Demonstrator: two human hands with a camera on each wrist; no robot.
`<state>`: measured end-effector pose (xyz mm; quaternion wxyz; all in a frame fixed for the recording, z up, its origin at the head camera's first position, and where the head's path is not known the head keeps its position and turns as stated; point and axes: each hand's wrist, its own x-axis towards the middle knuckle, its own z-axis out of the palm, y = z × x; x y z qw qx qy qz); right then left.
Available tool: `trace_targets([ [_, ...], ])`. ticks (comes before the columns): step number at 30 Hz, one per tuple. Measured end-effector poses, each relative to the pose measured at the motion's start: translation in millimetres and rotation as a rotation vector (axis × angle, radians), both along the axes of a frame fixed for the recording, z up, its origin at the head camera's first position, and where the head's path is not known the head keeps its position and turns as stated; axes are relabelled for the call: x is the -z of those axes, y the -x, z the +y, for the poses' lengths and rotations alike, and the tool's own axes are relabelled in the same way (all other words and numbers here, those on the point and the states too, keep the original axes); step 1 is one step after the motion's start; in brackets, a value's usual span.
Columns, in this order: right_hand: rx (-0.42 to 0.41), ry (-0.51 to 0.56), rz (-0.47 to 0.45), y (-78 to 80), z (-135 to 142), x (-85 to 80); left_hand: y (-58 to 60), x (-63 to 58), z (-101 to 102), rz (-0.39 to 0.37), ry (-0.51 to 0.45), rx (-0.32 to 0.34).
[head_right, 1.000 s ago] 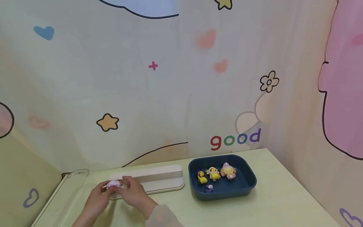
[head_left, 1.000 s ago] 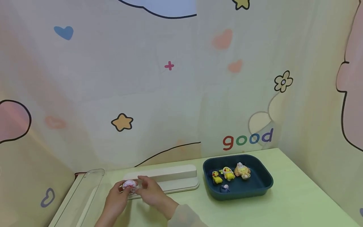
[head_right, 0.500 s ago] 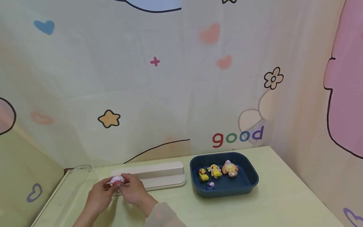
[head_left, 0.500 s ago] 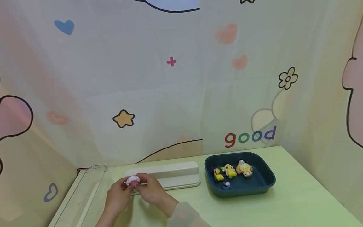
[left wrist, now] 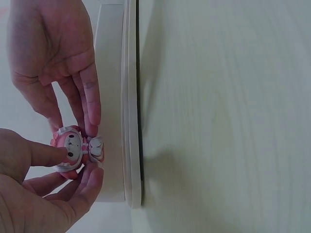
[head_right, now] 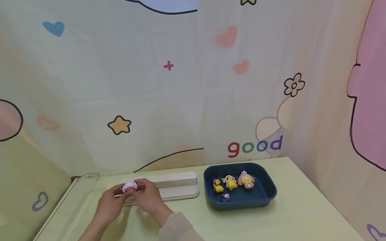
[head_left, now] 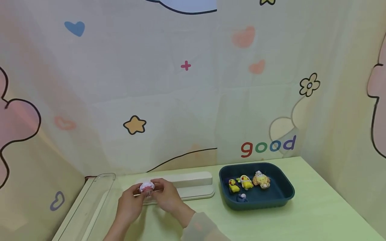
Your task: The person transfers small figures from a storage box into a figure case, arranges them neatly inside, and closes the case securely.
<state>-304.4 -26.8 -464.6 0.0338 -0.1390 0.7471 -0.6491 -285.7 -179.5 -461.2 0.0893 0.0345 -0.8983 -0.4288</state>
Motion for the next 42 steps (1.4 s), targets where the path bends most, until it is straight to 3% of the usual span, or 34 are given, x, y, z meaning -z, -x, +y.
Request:
trace_targets([
  [26,0.132,-0.068,0.038,4.8,19.7,1.1,0.0,-4.3,19.5,0.04,-0.051,0.036],
  [42,0.136,-0.099,0.09,4.8,50.9,-9.4,-10.1,-20.7,43.9,0.084,-0.046,0.099],
])
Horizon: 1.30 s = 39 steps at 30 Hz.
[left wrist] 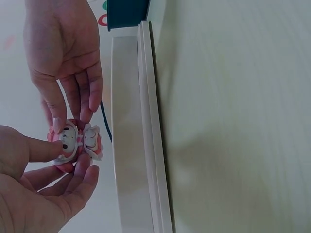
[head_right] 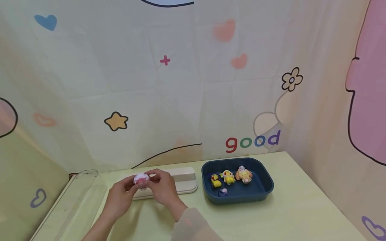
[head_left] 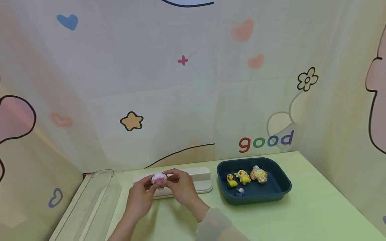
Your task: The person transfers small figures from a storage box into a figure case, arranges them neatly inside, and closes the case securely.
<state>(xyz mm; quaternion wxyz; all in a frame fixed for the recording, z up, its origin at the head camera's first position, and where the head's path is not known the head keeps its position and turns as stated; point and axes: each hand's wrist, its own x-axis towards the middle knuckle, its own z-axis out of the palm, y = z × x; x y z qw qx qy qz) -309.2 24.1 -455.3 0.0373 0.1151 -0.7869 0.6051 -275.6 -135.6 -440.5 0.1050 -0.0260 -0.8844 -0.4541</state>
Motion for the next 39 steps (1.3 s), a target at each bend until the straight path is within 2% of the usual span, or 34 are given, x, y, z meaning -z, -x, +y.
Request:
trace_targets([
  [6,0.003,-0.029,0.025,-2.5,15.7,-6.6,-3.5,-4.9,10.9,0.014,-0.014,0.03],
  [19,-0.024,-0.087,0.044,-10.0,53.1,-18.4,-2.9,-9.0,29.9,0.031,-0.026,0.111],
  [29,-0.042,-0.092,-0.005,-14.5,81.6,-27.9,0.5,-12.4,45.4,0.058,-0.033,0.168],
  [39,-0.049,-0.115,-0.008,-20.4,109.4,-32.1,1.7,-15.8,60.6,0.035,-0.029,0.237],
])
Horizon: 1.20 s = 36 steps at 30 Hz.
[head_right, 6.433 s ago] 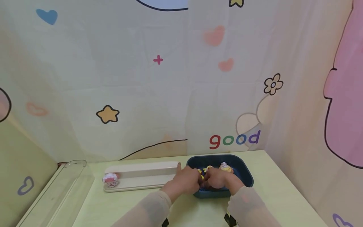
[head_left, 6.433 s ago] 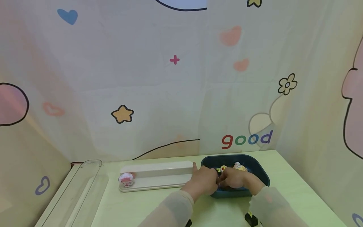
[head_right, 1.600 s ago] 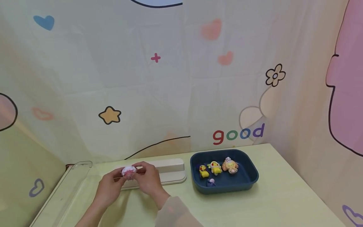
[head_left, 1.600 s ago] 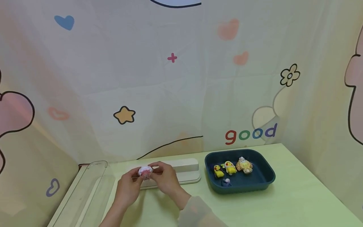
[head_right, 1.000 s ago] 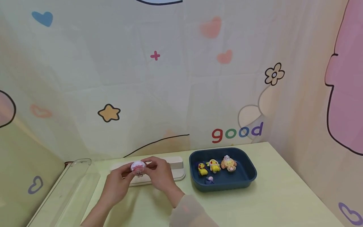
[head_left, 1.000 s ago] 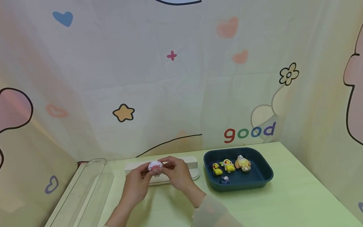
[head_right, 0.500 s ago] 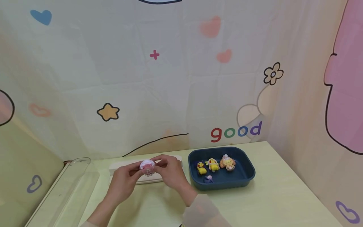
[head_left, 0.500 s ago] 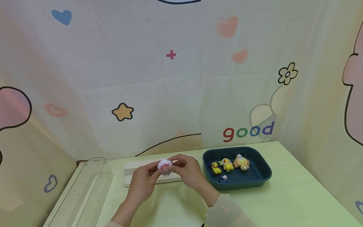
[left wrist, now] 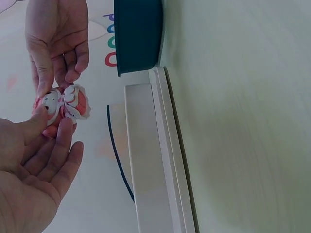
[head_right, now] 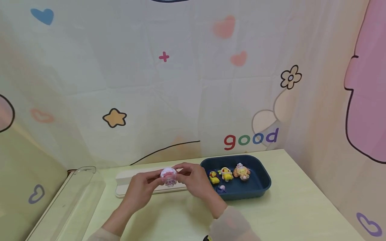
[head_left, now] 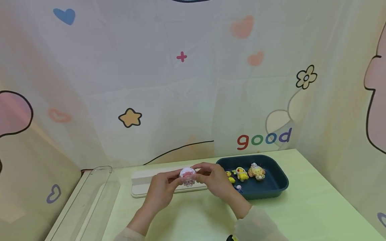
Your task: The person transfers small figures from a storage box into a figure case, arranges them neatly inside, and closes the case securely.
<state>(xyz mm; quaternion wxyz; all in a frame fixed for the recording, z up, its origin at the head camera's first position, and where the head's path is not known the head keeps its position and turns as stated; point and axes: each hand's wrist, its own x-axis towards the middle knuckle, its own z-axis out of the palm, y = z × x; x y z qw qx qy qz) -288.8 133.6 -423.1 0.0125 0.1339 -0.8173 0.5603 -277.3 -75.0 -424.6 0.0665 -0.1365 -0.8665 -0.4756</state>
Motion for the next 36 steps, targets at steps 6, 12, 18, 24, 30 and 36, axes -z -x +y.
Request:
trace_targets([
  [6,0.014,-0.021,-0.005,-3.3,20.5,1.2,3.8,0.5,14.0,0.015,0.019,0.069],
  [12,0.019,-0.015,-0.015,-5.5,40.6,2.3,4.4,-0.6,30.9,0.027,0.049,0.113],
  [18,0.007,0.004,-0.011,-10.7,57.6,2.4,6.3,3.1,46.6,0.053,0.045,0.148],
  [24,0.018,0.009,-0.021,-10.9,73.5,1.0,6.0,1.4,62.9,0.033,0.024,0.164],
  [30,0.049,-0.013,-0.051,-13.6,91.1,-5.2,7.5,-1.6,82.0,0.019,-0.014,0.188],
  [36,0.079,-0.067,-0.038,-16.0,111.1,-11.5,11.0,-5.0,102.9,0.002,0.002,0.199],
])
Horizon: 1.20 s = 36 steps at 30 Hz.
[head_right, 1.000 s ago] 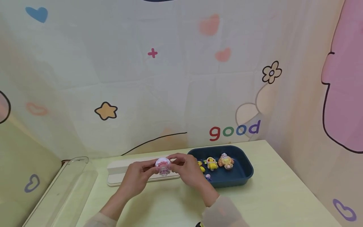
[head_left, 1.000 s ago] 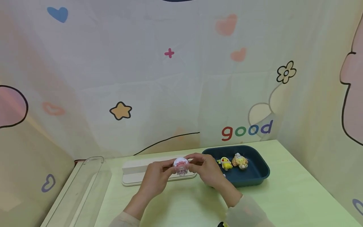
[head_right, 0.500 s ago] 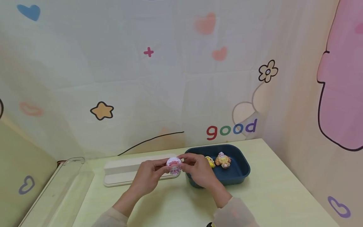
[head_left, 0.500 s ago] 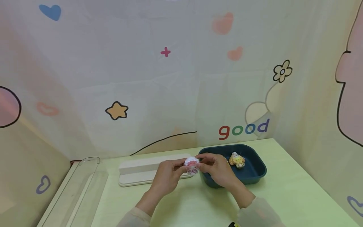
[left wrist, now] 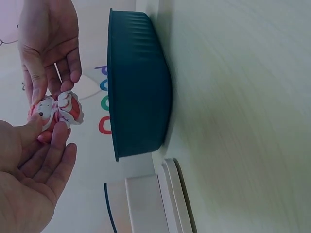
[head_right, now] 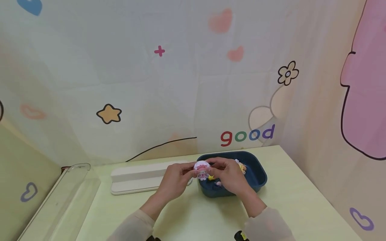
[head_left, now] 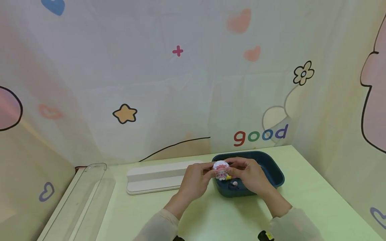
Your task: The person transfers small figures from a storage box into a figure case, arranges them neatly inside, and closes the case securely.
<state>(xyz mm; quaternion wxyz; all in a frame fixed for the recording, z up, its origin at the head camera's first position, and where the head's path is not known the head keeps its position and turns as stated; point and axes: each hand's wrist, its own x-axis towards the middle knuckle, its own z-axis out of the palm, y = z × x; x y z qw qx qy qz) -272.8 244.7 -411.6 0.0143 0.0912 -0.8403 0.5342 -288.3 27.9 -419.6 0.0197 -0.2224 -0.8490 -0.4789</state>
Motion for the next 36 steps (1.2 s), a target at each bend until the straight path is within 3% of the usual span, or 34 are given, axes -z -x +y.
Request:
trace_targets([
  [8,0.015,-0.056,0.019,-1.5,34.5,-14.2,9.0,-8.6,35.5,-0.024,0.062,0.044],
  [16,0.02,-0.147,-0.026,3.8,62.1,-19.5,17.9,-5.6,66.4,0.028,0.173,0.065],
  [25,0.031,-0.23,-0.091,14.7,78.1,-14.7,26.7,0.7,91.0,-0.092,0.258,0.053],
  [32,0.048,-0.335,-0.125,18.7,81.6,-2.5,29.4,10.3,106.3,-0.065,0.435,0.018],
  [36,0.046,-0.383,-0.154,20.6,77.4,3.7,28.9,13.5,108.7,-0.095,0.5,0.003],
])
